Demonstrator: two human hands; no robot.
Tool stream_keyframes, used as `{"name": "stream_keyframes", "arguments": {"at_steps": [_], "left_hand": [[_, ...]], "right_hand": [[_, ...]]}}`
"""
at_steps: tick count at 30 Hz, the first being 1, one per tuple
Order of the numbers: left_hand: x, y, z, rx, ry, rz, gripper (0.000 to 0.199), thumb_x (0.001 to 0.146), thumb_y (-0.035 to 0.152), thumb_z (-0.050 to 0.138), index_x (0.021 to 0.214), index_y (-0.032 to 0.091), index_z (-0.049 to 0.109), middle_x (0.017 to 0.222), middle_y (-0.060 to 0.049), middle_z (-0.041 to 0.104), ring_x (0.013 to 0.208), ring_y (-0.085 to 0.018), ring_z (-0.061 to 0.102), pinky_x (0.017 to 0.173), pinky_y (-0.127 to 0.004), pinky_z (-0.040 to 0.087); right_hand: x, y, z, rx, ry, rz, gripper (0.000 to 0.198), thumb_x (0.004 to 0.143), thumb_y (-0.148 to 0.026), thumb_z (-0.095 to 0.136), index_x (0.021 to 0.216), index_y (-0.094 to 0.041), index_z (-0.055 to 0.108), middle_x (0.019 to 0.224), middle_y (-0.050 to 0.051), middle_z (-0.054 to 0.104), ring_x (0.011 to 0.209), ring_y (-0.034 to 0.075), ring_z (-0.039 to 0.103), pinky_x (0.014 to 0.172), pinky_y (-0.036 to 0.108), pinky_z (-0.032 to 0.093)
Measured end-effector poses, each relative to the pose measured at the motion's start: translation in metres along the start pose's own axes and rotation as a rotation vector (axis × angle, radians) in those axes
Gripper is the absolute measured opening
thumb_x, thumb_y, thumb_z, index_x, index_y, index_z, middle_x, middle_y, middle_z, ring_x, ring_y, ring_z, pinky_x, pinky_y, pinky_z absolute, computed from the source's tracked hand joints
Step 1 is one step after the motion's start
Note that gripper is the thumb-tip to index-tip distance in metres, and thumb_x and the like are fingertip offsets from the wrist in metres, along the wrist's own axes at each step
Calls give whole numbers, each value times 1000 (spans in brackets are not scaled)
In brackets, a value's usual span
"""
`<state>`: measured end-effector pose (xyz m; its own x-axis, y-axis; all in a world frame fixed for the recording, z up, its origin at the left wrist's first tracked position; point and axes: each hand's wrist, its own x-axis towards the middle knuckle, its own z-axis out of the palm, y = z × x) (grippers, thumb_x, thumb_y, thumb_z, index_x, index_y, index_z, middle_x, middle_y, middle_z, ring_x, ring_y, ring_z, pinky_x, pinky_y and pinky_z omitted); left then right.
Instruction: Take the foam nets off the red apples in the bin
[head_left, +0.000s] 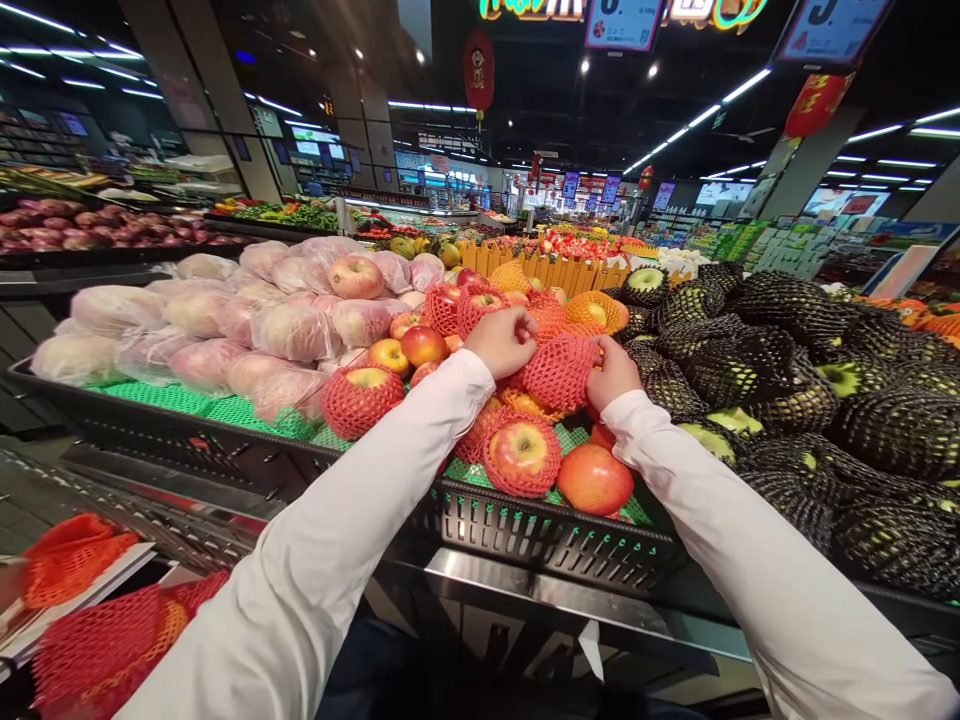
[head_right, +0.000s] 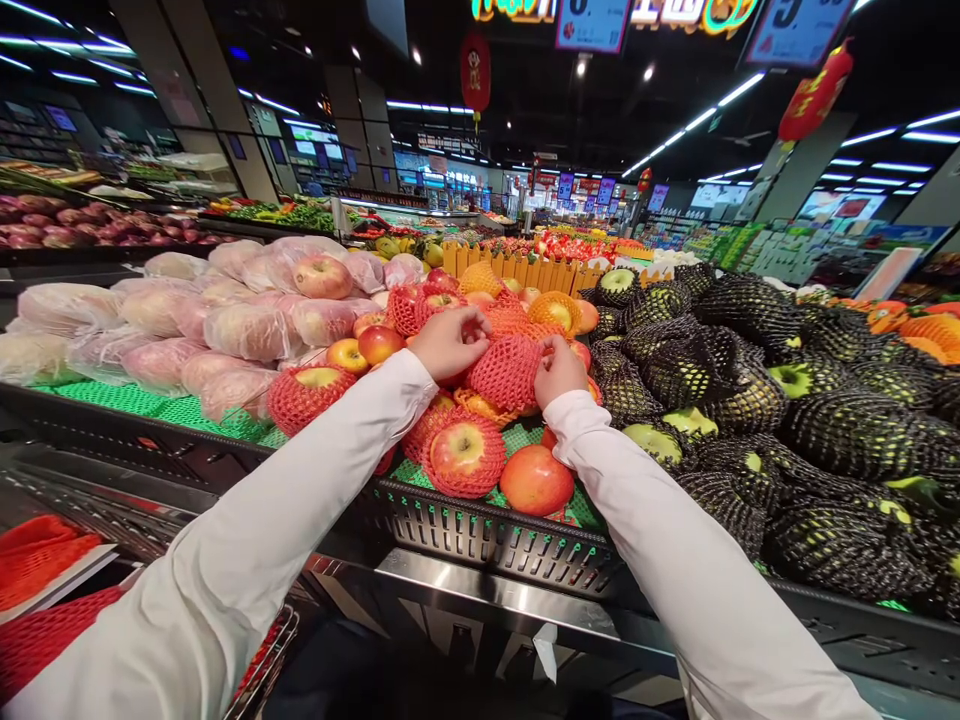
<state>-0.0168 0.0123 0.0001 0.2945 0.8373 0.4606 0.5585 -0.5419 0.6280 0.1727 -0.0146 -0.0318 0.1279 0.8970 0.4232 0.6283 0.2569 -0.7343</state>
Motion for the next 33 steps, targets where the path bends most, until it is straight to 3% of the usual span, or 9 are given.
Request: {"name": "stream_keyframes", "arguments": {"at_steps": [3, 6, 8, 10, 13, 17, 22, 28, 33], "left_hand": [[-3, 7, -5, -98, 49, 246, 12, 79, 10, 58, 90, 10, 61, 97, -7, 62, 85, -16, 56, 84, -28, 43], [-6, 8, -4, -176, -165, 351, 49, 75, 37, 75, 112, 8, 61, 117, -13, 59, 111, -24, 55, 102, -35, 39], [-7, 5, 0, -115, -332, 304, 85, 58, 48, 86, 125, 7, 55, 127, -17, 56, 119, -30, 52, 108, -40, 36], [-7, 2, 2, -43, -418, 247, 102, 47, 47, 91, 131, 7, 50, 132, -19, 54, 123, -33, 50, 111, -42, 33], [-8, 2, 2, -8, -451, 180, 105, 49, 43, 91, 136, 8, 44, 135, -18, 54, 124, -33, 52, 109, -41, 36], [-11, 9, -2, 106, -367, 131, 97, 55, 42, 86, 135, 8, 43, 126, -18, 59, 115, -35, 56, 101, -42, 41], [-11, 13, -6, 48, -179, 186, 86, 59, 37, 77, 130, 10, 38, 105, -12, 61, 91, -28, 61, 83, -38, 46], [-5, 5, -6, -21, 51, 368, 72, 56, 38, 76, 115, 15, 41, 112, -12, 57, 96, -26, 60, 83, -35, 46], [-4, 1, -3, -24, 60, 427, 72, 57, 37, 75, 117, 13, 45, 115, -13, 59, 100, -27, 59, 89, -38, 46]], "right_hand": [[-3, -9, 0, -61, 0, 54, 36, 80, 21, 50, 94, -12, 55, 79, -3, 58, 82, 20, 60, 68, 21, 41], [-6, -13, -1, -63, 4, 56, 38, 79, 22, 49, 94, -12, 55, 78, -4, 57, 84, 21, 60, 71, 22, 43], [-6, -13, -2, -44, 8, 59, 39, 78, 22, 46, 94, -12, 54, 75, -4, 56, 85, 21, 61, 73, 23, 44], [-5, -14, -3, -23, 7, 58, 40, 76, 22, 43, 94, -12, 54, 73, -5, 54, 86, 22, 61, 74, 23, 45], [-5, -19, -8, -46, 6, 53, 42, 74, 22, 43, 96, -11, 55, 72, -4, 55, 83, 23, 61, 77, 25, 47], [-11, -30, -16, -236, -39, 20, 43, 73, 21, 51, 100, -10, 61, 83, 1, 60, 89, 30, 61, 87, 34, 49], [-8, -17, -20, -315, 0, -158, 40, 73, 6, 64, 110, -11, 64, 102, 5, 60, 100, 35, 57, 93, 41, 50], [4, -5, -25, 55, 296, -839, 37, 75, -19, 39, 100, -12, 65, 107, 5, 58, 98, 26, 57, 87, 35, 49], [-9, -33, -33, 144, 324, -1032, 24, 89, -17, 40, 82, -15, 63, 94, 2, 60, 92, 26, 57, 89, 37, 43]]}}
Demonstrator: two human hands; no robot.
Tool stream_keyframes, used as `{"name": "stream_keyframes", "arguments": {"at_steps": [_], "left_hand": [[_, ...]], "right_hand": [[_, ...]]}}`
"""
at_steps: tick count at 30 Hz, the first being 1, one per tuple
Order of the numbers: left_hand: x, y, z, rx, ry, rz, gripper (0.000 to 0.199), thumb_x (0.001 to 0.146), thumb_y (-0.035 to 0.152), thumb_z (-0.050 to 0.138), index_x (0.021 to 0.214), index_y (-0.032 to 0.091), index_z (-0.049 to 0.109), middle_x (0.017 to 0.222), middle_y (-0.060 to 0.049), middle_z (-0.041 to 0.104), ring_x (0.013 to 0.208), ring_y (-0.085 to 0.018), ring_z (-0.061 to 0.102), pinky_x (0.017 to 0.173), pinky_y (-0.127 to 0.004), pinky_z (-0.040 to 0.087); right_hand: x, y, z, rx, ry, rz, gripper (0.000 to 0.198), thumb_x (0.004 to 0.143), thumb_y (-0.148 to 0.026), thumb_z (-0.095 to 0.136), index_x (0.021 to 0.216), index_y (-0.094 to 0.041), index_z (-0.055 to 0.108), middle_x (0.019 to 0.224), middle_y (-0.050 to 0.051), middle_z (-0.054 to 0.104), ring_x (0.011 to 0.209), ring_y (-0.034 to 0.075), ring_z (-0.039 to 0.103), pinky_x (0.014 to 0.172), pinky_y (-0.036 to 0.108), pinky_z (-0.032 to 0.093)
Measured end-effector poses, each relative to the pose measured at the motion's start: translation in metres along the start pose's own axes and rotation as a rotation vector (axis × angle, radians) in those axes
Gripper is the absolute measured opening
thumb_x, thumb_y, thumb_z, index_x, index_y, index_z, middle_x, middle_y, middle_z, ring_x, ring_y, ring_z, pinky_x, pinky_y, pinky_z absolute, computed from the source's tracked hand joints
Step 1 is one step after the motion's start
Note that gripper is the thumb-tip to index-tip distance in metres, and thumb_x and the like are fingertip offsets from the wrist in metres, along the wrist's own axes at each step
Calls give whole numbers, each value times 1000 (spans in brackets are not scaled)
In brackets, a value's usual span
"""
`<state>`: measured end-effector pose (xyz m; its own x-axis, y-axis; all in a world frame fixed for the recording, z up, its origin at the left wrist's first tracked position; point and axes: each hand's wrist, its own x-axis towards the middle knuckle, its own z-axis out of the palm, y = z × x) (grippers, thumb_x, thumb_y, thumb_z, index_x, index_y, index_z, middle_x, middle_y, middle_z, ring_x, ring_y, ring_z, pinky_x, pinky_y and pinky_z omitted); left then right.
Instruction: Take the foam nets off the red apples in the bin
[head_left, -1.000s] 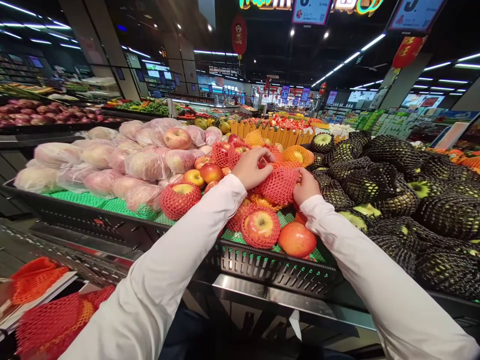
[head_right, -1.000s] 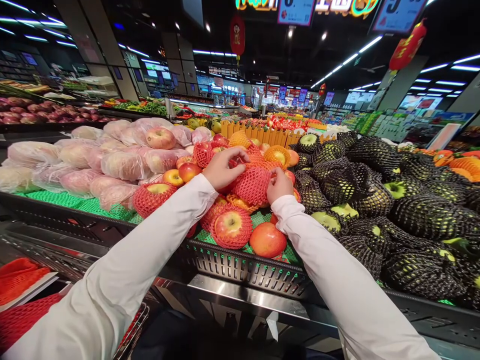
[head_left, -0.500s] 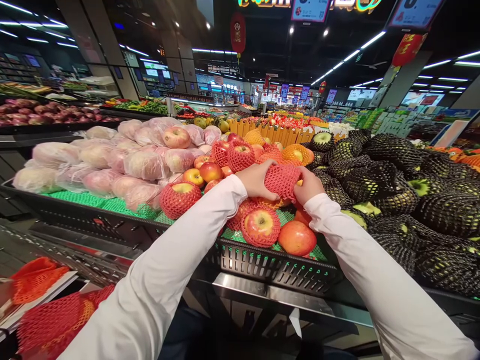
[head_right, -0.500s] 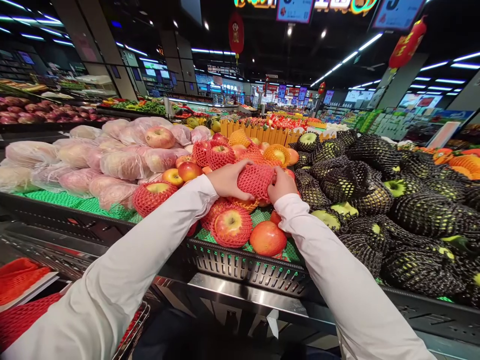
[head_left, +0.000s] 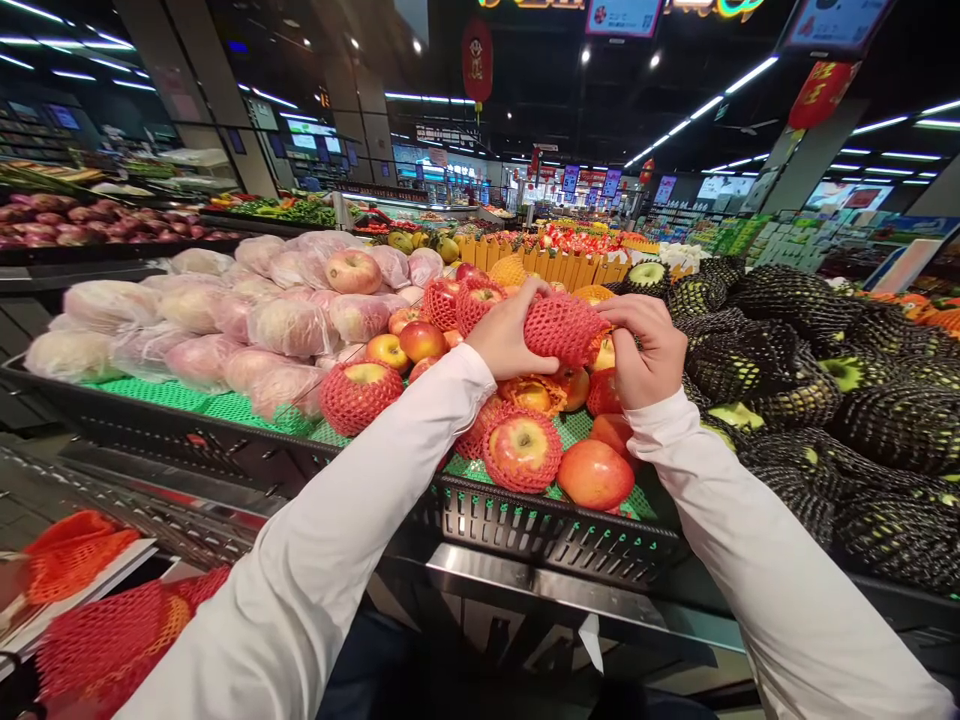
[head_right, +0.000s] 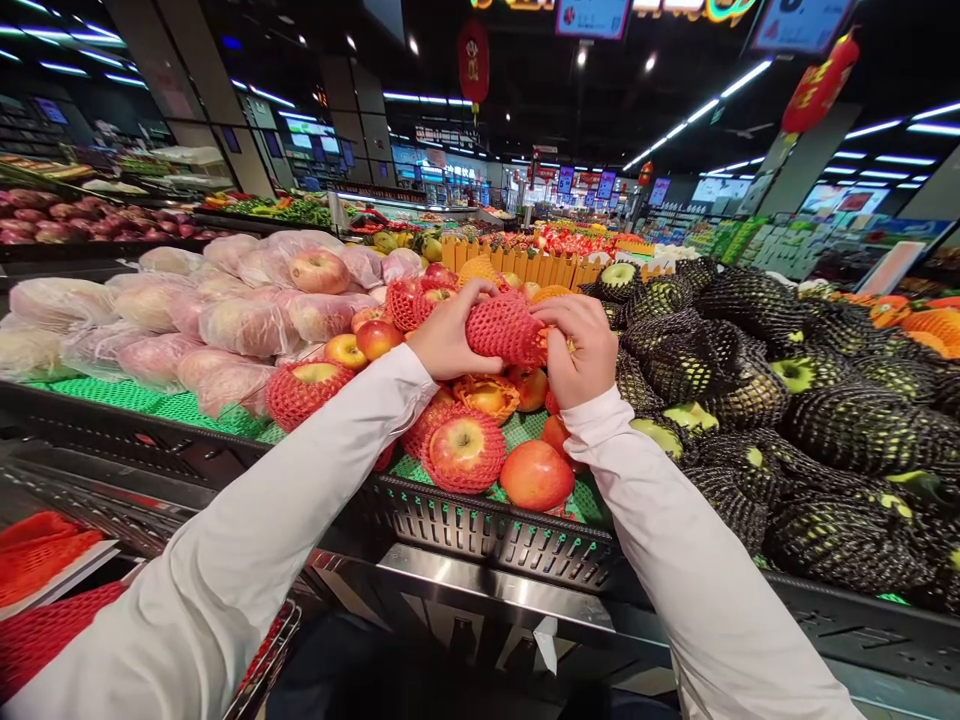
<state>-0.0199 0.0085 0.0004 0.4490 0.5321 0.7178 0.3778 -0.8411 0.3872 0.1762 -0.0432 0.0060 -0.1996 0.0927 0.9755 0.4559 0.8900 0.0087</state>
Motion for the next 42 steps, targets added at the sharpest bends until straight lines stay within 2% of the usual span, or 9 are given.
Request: {"name": "stream_keyframes", "arguments": {"at_steps": [5, 10, 14, 21, 25, 28, 31, 36, 42], "left_hand": [[1, -5, 1, -5, 31, 137, 76, 56, 26, 75, 126, 12, 46, 129, -15, 55, 119, -30, 53, 105, -42, 41], [2, -7, 2, -42, 129, 185, 81, 57, 22, 76, 130, 14, 42, 128, -16, 55, 119, -30, 55, 102, -43, 44], [2, -8, 4, -110, 113, 136, 79, 59, 25, 77, 126, 14, 36, 115, -15, 58, 103, -28, 62, 85, -38, 51], [3, -5, 4, -33, -24, 365, 67, 69, 23, 73, 131, 15, 48, 137, -19, 47, 135, -32, 43, 115, -49, 33], [3, -8, 8, -276, 12, 230, 77, 67, 25, 73, 134, 16, 37, 141, -19, 41, 133, -30, 44, 106, -44, 44], [3, -9, 9, -443, 39, 35, 55, 77, 37, 69, 120, 17, 40, 143, -18, 39, 126, -26, 52, 95, -38, 49], [3, -7, 6, -409, 47, -30, 43, 83, 50, 66, 102, 15, 48, 138, -18, 46, 126, -27, 51, 93, -37, 48], [6, -4, 2, -318, 84, 95, 39, 85, 50, 66, 85, 12, 55, 123, -18, 54, 123, -24, 51, 110, -39, 35], [9, -2, 1, -399, 188, 24, 52, 85, 66, 60, 88, 16, 46, 100, -8, 56, 98, -18, 55, 93, -32, 46]], "right_hand": [[-2, -2, 1, 87, -72, 54, 24, 92, -19, 41, 89, -14, 64, 90, 2, 59, 78, 21, 58, 73, 28, 45], [-12, 13, 3, 224, -145, 356, 31, 85, -33, 56, 108, -13, 63, 106, 6, 57, 69, 19, 58, 53, 21, 44], [-19, 19, 4, 345, -229, 514, 50, 78, -38, 64, 120, -12, 57, 109, 7, 55, 67, 16, 57, 53, 18, 48], [-24, 30, 12, 528, -164, 721, 55, 63, -40, 74, 107, -14, 53, 107, 10, 54, 96, 23, 55, 62, 15, 55], [-24, 34, 13, 613, -126, 855, 55, 59, -40, 72, 104, -16, 51, 97, 6, 55, 84, 22, 57, 54, 15, 52], [-26, 35, 15, 683, 0, 968, 58, 59, -43, 74, 103, -17, 46, 78, 0, 52, 60, 15, 52, 46, 13, 46], [-28, 36, 17, 685, 57, 957, 58, 60, -44, 76, 103, -17, 48, 84, 1, 55, 60, 15, 53, 48, 15, 49], [-30, 39, 19, 626, 61, 941, 62, 58, -48, 81, 103, -16, 53, 102, 7, 57, 90, 25, 61, 74, 27, 60], [-36, 48, 16, 494, 51, 865, 69, 70, -65, 82, 109, -15, 55, 111, 9, 55, 102, 27, 58, 78, 30, 61]]}}
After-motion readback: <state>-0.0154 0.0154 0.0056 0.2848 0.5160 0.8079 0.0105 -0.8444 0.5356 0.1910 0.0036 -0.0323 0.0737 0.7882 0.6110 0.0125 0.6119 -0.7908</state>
